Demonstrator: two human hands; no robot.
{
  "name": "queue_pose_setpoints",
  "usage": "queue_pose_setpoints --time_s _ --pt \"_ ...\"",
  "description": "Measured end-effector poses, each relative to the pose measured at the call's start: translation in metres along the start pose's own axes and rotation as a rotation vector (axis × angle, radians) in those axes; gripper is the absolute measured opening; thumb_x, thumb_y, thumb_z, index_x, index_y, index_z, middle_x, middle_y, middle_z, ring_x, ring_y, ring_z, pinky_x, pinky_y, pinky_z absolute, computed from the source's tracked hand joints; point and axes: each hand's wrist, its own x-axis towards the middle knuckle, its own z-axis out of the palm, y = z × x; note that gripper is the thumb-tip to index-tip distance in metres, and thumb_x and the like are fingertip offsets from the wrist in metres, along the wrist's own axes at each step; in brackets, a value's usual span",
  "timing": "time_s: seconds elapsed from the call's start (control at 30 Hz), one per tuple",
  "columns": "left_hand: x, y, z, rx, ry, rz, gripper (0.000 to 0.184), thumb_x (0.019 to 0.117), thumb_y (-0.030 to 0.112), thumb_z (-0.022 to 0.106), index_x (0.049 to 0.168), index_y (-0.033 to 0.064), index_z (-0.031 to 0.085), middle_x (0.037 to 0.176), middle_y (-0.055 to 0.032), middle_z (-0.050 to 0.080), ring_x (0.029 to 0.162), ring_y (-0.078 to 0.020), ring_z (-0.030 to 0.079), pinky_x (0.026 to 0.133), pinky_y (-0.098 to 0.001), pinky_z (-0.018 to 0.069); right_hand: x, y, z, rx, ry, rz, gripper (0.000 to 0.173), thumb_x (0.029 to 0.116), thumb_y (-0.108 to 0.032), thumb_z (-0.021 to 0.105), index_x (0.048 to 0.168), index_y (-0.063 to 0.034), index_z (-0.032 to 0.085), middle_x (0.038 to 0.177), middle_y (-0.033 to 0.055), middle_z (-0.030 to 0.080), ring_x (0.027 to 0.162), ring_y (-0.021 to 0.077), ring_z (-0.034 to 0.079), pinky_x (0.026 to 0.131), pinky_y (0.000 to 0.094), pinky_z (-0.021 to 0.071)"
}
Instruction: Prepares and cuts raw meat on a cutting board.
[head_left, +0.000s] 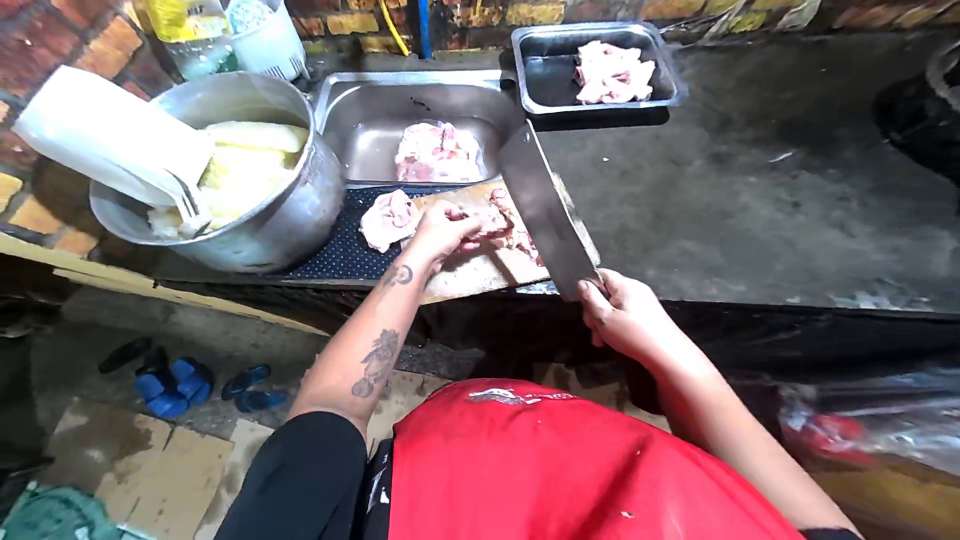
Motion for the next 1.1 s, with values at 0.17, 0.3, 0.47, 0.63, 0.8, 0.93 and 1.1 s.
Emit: queue_pose_setpoints --time_s 0.17,0.3,0.47,0.63,0.8,0.93,1.1 --pt "-0.01 -0.04 0.003 0.175 0.169 0.006 0.04 0.0927 0.015 0.076 0.122 -0.006 0.059 0.106 -0.0201 0.066 0.086 -0.0245 0.071 0.082 -0.0416 0.062 0.029 -0.024 0.03 -0.117 0.059 -0.142 0.033 0.1116 -0.024 0.042 0.113 0.0011 0.063 0.075 0.0144 0.064 0.062 0.027 0.067 0.064 0.0488 0.0579" --pt "-0.01 -0.045 0.005 0.206 0.244 0.133 0.021 0.0906 0.009 0.074 0.106 -0.0033 0.069 0.102 -0.0165 0.072 0.093 -0.0245 0.07 0.088 -0.0458 0.0572 0.042 -0.033 0.047 -0.212 0.099 -0.201 0.031 0.1102 -0.023 0.043 0.116 -0.0016 0.064 0.076 0.0162 0.065 0.066 0.0322 0.067 0.063 0.0539 0.0555" --pt "-0.012 -0.05 0.008 0.146 0.26 0.178 0.02 0.0897 0.008 0.075 0.106 -0.0024 0.07 0.096 -0.0138 0.07 0.083 -0.0196 0.069 0.082 -0.0394 0.0587 0.046 -0.032 0.056 -0.294 0.031 -0.111 0.034 0.1109 -0.026 0.043 0.123 -0.0021 0.064 0.085 0.0184 0.068 0.07 0.033 0.07 0.068 0.0541 0.0581" --pt "-0.016 -0.051 0.008 0.158 0.247 0.172 0.019 0.0909 0.009 0.074 0.106 -0.0022 0.07 0.096 -0.0134 0.072 0.086 -0.0202 0.071 0.084 -0.0411 0.06 0.032 -0.049 0.035 -0.251 0.267 -0.331 0.033 0.1089 -0.025 0.043 0.114 -0.0007 0.065 0.078 0.016 0.066 0.069 0.0329 0.068 0.064 0.0562 0.0554" --pt "-0.015 -0.058 0.008 0.13 0.239 0.257 0.018 0.0927 0.013 0.074 0.103 -0.0007 0.07 0.095 -0.0123 0.072 0.082 -0.0182 0.072 0.082 -0.0399 0.0617 0.019 -0.087 0.008 -0.04 0.619 -0.686 0.023 0.1081 -0.02 0.042 0.111 -0.0036 0.057 0.067 0.0011 0.057 0.051 0.0111 0.06 0.049 0.0342 0.0558" --pt "-0.018 -0.051 0.008 0.216 0.229 0.197 0.021 0.0923 0.012 0.073 0.107 -0.0019 0.071 0.098 -0.0147 0.073 0.089 -0.023 0.072 0.087 -0.0446 0.0588 0.031 -0.061 0.051 -0.242 0.215 -0.231 0.028 0.1085 -0.021 0.046 0.117 0.0017 0.06 0.079 0.0185 0.065 0.066 0.0329 0.068 0.062 0.0545 0.0564" --pt "-0.021 -0.053 0.011 0.295 0.247 0.215 0.017 0.0915 0.009 0.07 0.105 -0.0014 0.071 0.101 -0.0155 0.073 0.092 -0.0238 0.071 0.087 -0.0439 0.0571 0.046 -0.049 0.072 -0.469 -0.016 -0.018 0.031 0.11 -0.027 0.045 0.117 -0.002 0.062 0.095 0.0219 0.069 0.085 0.0407 0.071 0.072 0.0603 0.0566"
